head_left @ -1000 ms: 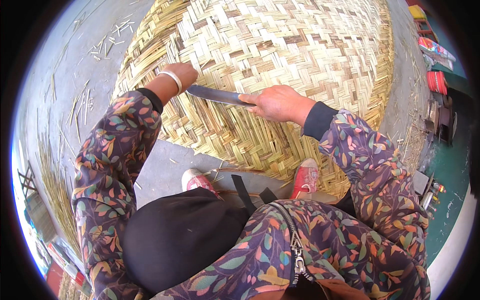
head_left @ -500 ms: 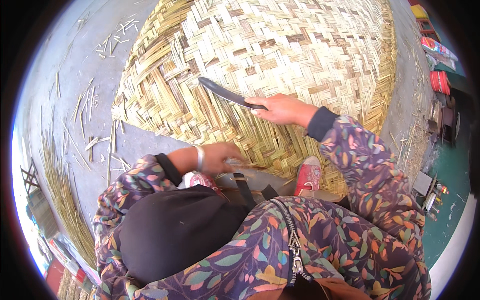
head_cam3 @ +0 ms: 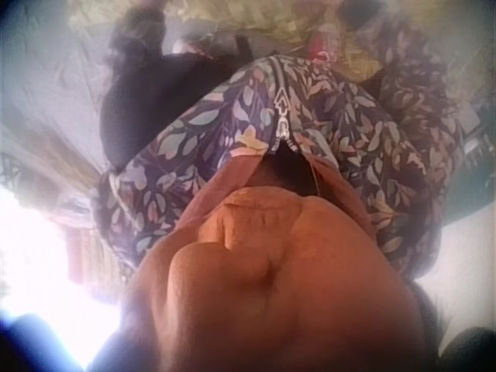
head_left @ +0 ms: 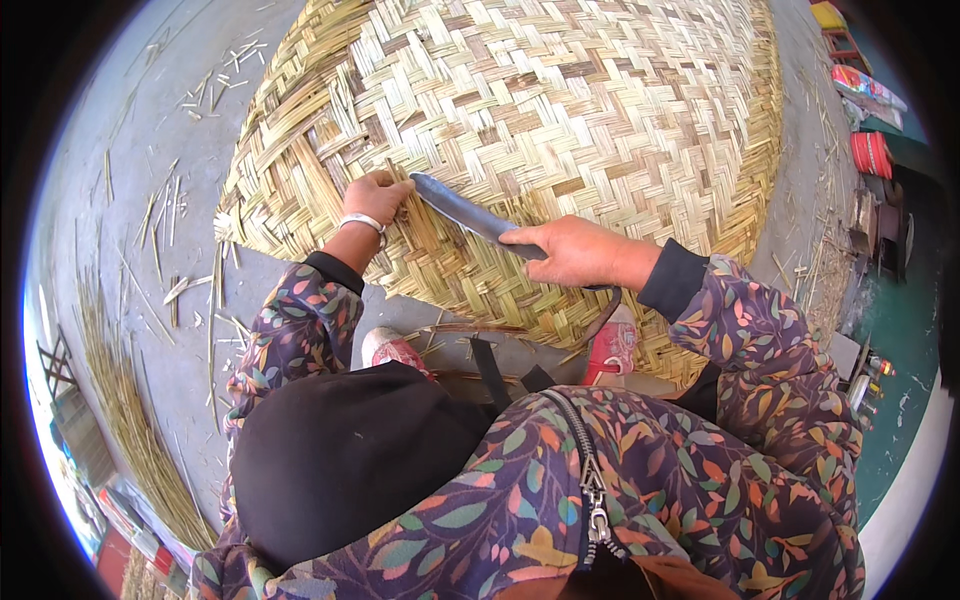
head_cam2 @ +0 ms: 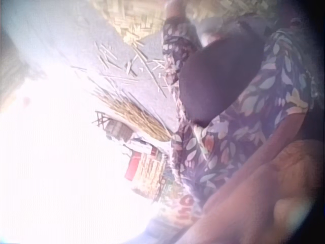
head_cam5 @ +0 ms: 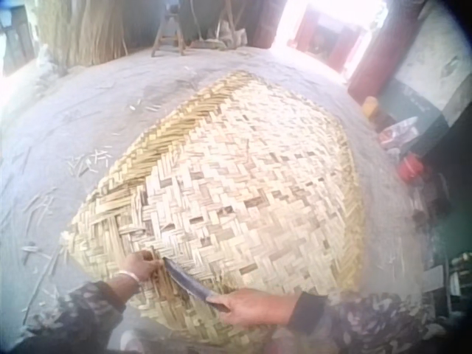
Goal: The person weaves a large conical basket using dried palm leaves, inserting strips into the weave and tapping them with a curved metal tool to tighten the structure. The person repeatedly picks up leaf strips, aligns them, and secures them into the basket's edge.
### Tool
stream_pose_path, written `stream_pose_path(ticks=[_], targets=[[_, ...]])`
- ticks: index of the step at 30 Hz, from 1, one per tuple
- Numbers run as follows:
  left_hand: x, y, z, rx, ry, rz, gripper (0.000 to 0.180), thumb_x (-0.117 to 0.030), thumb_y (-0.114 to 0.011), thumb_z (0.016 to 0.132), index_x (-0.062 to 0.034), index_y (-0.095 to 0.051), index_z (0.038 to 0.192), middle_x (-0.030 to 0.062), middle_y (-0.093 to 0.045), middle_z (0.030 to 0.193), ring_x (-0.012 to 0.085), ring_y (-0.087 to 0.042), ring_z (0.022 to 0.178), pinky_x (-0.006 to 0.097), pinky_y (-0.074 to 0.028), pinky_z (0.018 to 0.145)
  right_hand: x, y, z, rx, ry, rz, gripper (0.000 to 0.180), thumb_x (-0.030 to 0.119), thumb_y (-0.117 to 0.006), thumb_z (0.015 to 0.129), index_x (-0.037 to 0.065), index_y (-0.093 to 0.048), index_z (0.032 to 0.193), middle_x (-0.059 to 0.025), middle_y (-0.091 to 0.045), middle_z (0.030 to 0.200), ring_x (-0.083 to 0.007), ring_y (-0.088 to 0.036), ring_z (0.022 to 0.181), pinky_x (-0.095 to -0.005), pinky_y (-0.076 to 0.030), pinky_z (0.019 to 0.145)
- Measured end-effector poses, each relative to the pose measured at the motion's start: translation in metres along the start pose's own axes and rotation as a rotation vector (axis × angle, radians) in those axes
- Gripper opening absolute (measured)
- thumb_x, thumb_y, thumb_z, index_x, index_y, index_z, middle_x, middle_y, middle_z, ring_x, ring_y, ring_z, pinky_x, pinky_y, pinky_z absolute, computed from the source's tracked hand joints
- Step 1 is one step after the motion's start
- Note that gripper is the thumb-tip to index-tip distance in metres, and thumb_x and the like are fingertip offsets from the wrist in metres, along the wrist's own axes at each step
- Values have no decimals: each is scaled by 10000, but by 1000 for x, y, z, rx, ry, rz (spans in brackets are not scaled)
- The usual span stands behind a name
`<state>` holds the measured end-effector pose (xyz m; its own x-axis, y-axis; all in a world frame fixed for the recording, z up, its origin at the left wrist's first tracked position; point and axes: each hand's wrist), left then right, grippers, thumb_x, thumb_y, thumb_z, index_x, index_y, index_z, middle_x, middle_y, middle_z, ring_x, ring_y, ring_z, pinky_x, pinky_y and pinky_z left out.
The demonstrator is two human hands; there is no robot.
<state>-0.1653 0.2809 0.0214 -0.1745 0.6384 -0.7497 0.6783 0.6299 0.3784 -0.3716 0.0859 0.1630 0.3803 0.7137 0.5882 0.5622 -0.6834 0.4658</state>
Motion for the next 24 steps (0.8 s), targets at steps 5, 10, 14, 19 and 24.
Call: stream_pose_path(ticks=[5,10,14,19,24], targets=[[4,2,-5,-22,-15,150,347,-311,-764,789,17,-710,890,77,-669,717,155,-636,634,305,-500,579,13,5,-2,15,71,37,524,263,-582,813,-4,-568,1264,-231,-671,920,-356,-654,863,-424,-503,789],[-4,9,-29,121,198,-324,260,-266,-708,878,-9,-673,899,50,-657,693,99,-632,535,190,-443,402,20,13,7,39,64,44,506,269,-583,804,12,-597,1240,-236,-674,932,-362,-656,873,-428,-505,801],[-7,6,-37,163,266,-556,277,-291,-671,910,-29,-644,996,32,-674,742,109,-682,622,183,-499,452,20,5,18,-3,91,25,506,284,-577,807,19,-603,1237,-236,-673,954,-373,-652,880,-427,-504,809],[-8,0,-37,117,265,-545,266,-281,-686,897,-17,-647,892,45,-649,680,112,-637,542,201,-448,410,16,-23,26,-141,71,-77,479,265,-556,823,74,-589,1260,-220,-654,824,-380,-646,790,-468,-504,725],[-8,-5,-42,181,362,-668,205,-225,-695,881,-52,-618,802,18,-583,624,117,-550,462,235,-419,371,26,-52,47,-233,-48,-172,483,249,-552,836,150,-515,1308,-196,-659,772,-381,-646,738,-497,-513,686]])
Point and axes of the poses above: each hand's wrist, its own z-axis towards the middle knuckle, its own y-axis out of the back of the hand, x = y × z
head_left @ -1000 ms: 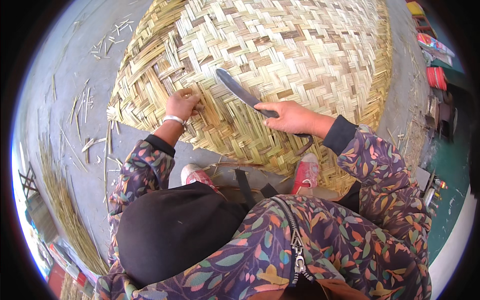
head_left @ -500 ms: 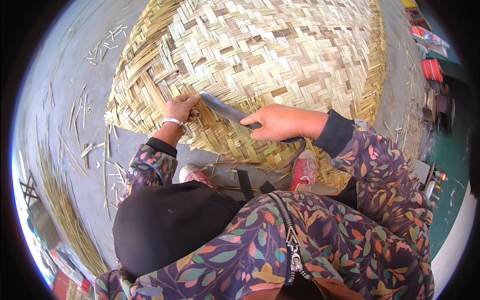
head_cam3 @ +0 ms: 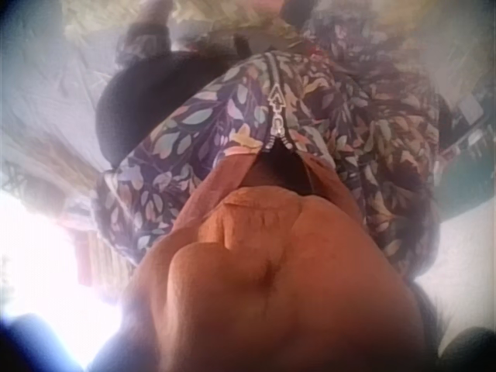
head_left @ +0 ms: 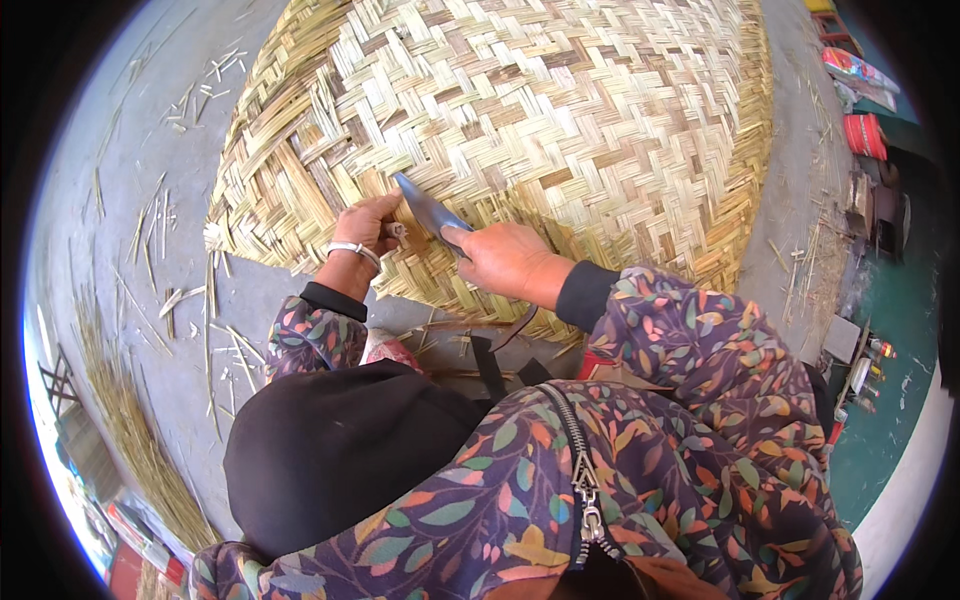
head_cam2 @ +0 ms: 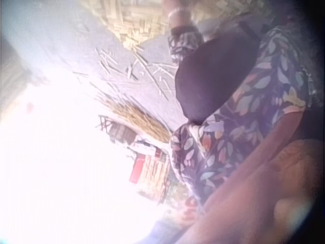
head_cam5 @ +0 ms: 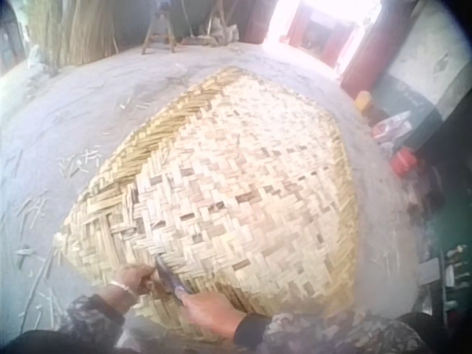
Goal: The person weaves a large conical basket using dried palm leaves, inserting strips into the weave and tapping them with a curved metal tool to tighten the structure. The person repeatedly picks up leaf strips, aligns them, and secures them into the basket's edge.
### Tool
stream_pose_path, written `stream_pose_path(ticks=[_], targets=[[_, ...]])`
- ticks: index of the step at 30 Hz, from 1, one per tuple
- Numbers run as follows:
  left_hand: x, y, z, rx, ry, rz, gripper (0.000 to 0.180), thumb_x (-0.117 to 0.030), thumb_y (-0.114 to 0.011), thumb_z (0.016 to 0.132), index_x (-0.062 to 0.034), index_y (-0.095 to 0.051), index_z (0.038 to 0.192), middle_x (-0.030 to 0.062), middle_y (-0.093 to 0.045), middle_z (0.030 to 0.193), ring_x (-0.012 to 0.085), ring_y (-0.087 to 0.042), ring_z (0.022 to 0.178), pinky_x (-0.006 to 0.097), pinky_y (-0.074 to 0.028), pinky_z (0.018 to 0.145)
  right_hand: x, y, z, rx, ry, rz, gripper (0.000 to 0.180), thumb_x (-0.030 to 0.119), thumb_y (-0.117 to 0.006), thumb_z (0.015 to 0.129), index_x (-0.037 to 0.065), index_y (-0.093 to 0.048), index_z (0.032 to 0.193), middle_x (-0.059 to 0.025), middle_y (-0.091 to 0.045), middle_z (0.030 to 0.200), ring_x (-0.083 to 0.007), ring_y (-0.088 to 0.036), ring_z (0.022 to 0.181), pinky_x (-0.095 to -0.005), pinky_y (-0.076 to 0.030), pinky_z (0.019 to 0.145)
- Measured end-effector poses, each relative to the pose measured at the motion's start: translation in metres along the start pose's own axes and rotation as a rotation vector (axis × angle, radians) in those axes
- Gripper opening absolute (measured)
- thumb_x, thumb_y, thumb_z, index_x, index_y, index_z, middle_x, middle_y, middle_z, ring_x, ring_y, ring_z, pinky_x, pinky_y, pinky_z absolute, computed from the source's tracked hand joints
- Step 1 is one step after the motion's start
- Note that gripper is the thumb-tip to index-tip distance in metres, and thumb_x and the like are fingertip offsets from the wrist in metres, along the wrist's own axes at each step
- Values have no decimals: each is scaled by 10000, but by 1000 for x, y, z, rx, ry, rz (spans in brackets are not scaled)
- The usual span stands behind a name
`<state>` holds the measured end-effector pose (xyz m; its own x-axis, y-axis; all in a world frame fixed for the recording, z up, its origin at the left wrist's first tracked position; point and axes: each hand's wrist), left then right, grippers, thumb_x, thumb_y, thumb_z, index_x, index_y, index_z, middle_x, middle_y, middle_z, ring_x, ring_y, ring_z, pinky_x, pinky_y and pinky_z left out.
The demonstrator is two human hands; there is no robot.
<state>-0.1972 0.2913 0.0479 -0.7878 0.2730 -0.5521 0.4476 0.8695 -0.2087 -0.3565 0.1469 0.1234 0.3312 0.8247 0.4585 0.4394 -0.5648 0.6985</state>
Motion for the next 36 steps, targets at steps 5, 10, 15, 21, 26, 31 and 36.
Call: stream_pose_path(ticks=[5,10,15,21,26,31,36], targets=[[13,1,7,-13,179,-147,153,-178,-705,863,-82,-608,793,5,-601,623,92,-481,410,231,-363,344,1,-4,0,-28,-16,33,346,221,-549,819,106,-559,1145,-182,-673,789,-374,-663,783,-501,-509,676],[3,0,31,-192,90,23,230,-204,-728,848,-39,-576,795,50,-581,658,165,-561,453,287,-391,324,2,-4,1,-32,-10,-16,396,214,-556,816,108,-542,1198,-181,-672,770,-369,-663,752,-497,-511,663],[-4,-4,24,-204,-25,185,266,-228,-739,843,-3,-602,810,87,-619,676,198,-627,491,295,-428,358,3,-5,1,-47,6,-83,463,230,-565,820,119,-521,1268,-178,-667,742,-357,-664,728,-483,-521,649],[-15,0,7,-205,-287,1085,486,-452,-767,776,24,-670,740,116,-665,677,179,-630,509,323,-501,511,6,2,-3,-80,67,-134,321,129,-484,848,39,-592,1137,-161,-681,749,-332,-680,726,-461,-522,606],[-16,-5,6,-341,-338,1318,523,-573,-694,763,-63,-714,876,169,-703,891,336,-666,871,420,-510,783,6,2,-4,-99,65,-157,296,132,-478,855,44,-603,1108,-152,-679,749,-325,-681,708,-465,-522,588],[-11,-2,10,-372,-397,1324,516,-588,-652,793,-74,-687,834,178,-694,892,362,-654,883,443,-503,791,-4,19,-23,-16,79,-272,432,214,-537,816,135,-550,1240,-135,-646,680,-312,-660,639,-459,-519,576],[-1,7,22,-418,-476,1253,499,-577,-633,827,-81,-680,825,164,-686,845,342,-643,769,431,-508,747,-9,80,-77,174,-31,-310,330,181,-518,847,78,-575,1155,-124,-640,689,-315,-656,650,-458,-513,566]])
Point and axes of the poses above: each hand's wrist, its own z-axis towards the middle knuckle, its own y-axis out of the back of the hand, x = y × z
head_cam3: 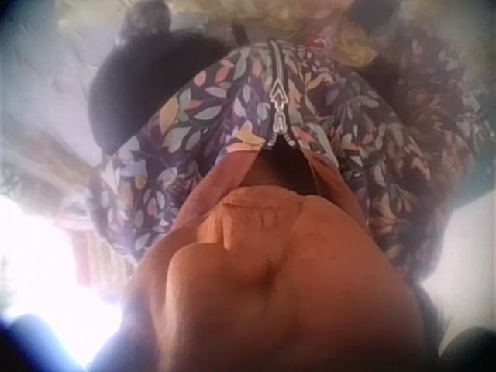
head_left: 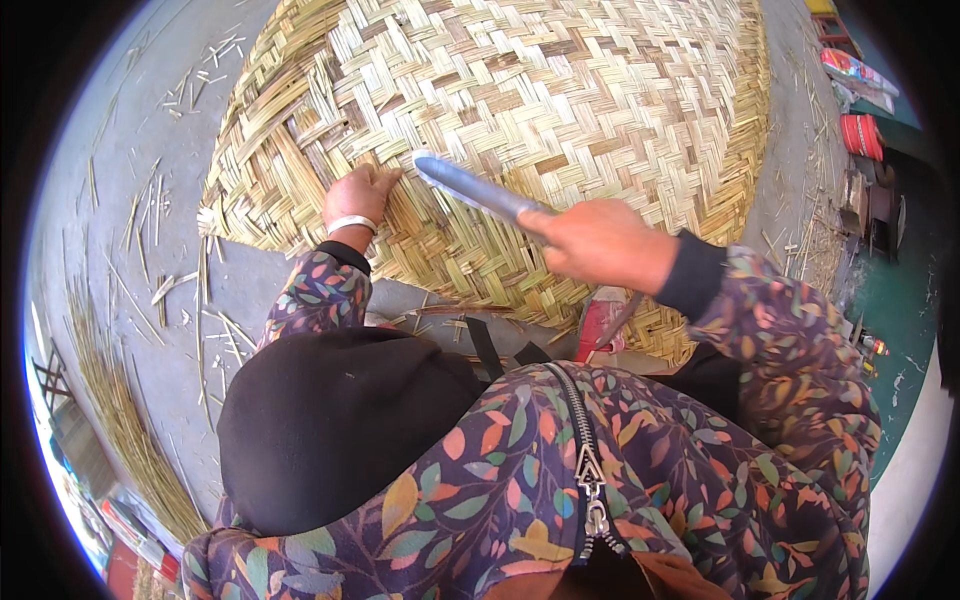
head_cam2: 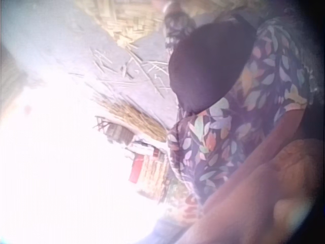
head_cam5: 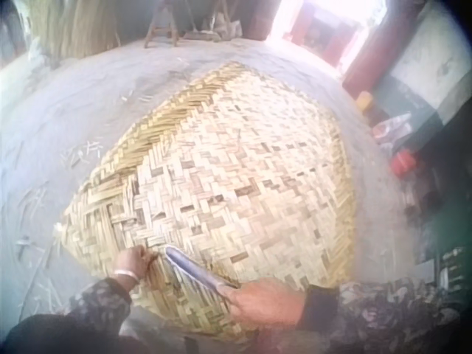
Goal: The person weaves a large conical basket using dried palm leaves, inserting strips into the weave and tapping them with a curved metal tool to tighten the structure. The person repeatedly picks up leaf strips, aligns them, and secures them into the basket's edge.
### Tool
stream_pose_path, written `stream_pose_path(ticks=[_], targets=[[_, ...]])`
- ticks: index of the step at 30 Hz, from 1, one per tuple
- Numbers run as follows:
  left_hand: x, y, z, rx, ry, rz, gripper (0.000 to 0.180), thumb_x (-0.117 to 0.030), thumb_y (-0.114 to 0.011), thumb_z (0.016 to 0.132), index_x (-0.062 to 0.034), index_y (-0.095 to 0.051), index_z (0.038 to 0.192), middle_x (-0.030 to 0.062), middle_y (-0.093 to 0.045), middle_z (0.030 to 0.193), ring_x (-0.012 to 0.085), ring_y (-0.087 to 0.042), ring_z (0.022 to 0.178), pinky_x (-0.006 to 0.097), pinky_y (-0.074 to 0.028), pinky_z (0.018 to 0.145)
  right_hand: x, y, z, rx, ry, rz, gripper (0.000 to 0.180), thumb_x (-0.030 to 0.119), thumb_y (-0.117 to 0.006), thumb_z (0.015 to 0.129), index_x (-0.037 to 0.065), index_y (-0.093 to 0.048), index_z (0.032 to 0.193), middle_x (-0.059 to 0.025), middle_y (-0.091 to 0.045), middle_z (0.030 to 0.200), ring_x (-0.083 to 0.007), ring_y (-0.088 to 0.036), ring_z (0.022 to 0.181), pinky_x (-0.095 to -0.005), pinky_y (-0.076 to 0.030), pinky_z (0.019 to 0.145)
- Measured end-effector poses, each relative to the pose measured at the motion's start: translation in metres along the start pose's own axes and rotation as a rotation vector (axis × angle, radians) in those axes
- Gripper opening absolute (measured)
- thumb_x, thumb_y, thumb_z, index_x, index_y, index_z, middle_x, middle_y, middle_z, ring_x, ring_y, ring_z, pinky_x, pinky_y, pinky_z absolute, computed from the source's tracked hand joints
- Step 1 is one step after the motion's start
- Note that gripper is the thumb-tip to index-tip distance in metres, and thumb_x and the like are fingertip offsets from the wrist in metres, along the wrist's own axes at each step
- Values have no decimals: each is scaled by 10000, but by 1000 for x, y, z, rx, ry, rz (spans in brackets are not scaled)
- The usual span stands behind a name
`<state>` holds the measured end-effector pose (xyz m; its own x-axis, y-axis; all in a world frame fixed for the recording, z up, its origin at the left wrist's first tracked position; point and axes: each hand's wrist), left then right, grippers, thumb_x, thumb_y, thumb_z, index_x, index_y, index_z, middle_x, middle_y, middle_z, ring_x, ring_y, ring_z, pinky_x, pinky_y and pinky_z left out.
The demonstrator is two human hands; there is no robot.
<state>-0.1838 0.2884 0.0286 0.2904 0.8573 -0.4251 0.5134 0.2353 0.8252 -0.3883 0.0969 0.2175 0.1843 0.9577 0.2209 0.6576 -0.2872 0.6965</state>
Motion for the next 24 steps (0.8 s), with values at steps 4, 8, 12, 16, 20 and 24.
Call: stream_pose_path(ticks=[4,8,12,16,20,24], targets=[[26,7,5,-192,175,-776,346,-367,-610,933,-61,-639,775,49,-559,580,134,-533,512,306,-451,467,5,6,-10,-513,140,187,570,243,-571,888,195,-404,1431,-126,-641,792,-285,-643,644,-413,-521,566],[66,20,-26,-371,368,-1435,412,-355,-539,982,-100,-443,673,-17,-352,497,102,-296,359,283,-231,315,18,-40,32,-693,327,211,643,250,-558,913,257,-294,1499,-142,-625,876,-283,-627,642,-371,-526,572],[90,39,-38,-427,516,-1376,439,-411,-568,951,-99,-446,669,-11,-358,494,103,-306,361,271,-214,323,5,-57,54,-111,84,-50,514,277,-500,879,305,-432,1387,-105,-635,703,-291,-647,632,-447,-505,568],[73,72,-4,-379,393,-1364,424,-407,-575,941,-88,-468,685,-1,-402,519,111,-357,380,268,-248,343,-8,-10,47,-544,82,101,521,325,-482,883,291,-422,1399,-110,-636,717,-286,-634,609,-442,-500,549],[15,90,61,-248,57,-1189,435,-428,-561,944,-35,-554,757,11,-435,538,131,-428,413,265,-344,387,-14,51,40,-711,135,132,546,354,-476,900,233,-395,1426,-159,-661,797,-333,-646,694,-466,-504,651],[-55,78,130,-119,21,-1135,453,-429,-561,943,-1,-613,807,35,-509,568,156,-524,461,270,-435,440,-27,92,39,-751,82,221,621,330,-500,888,134,-326,1451,-263,-646,946,-409,-632,875,-474,-486,801]])
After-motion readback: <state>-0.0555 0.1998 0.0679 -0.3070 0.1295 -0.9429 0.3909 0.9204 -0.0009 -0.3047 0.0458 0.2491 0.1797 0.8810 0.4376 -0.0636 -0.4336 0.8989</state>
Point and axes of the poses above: each hand's wrist, its own z-axis towards the middle knuckle, its own y-axis out of the back of the hand, x = y × z
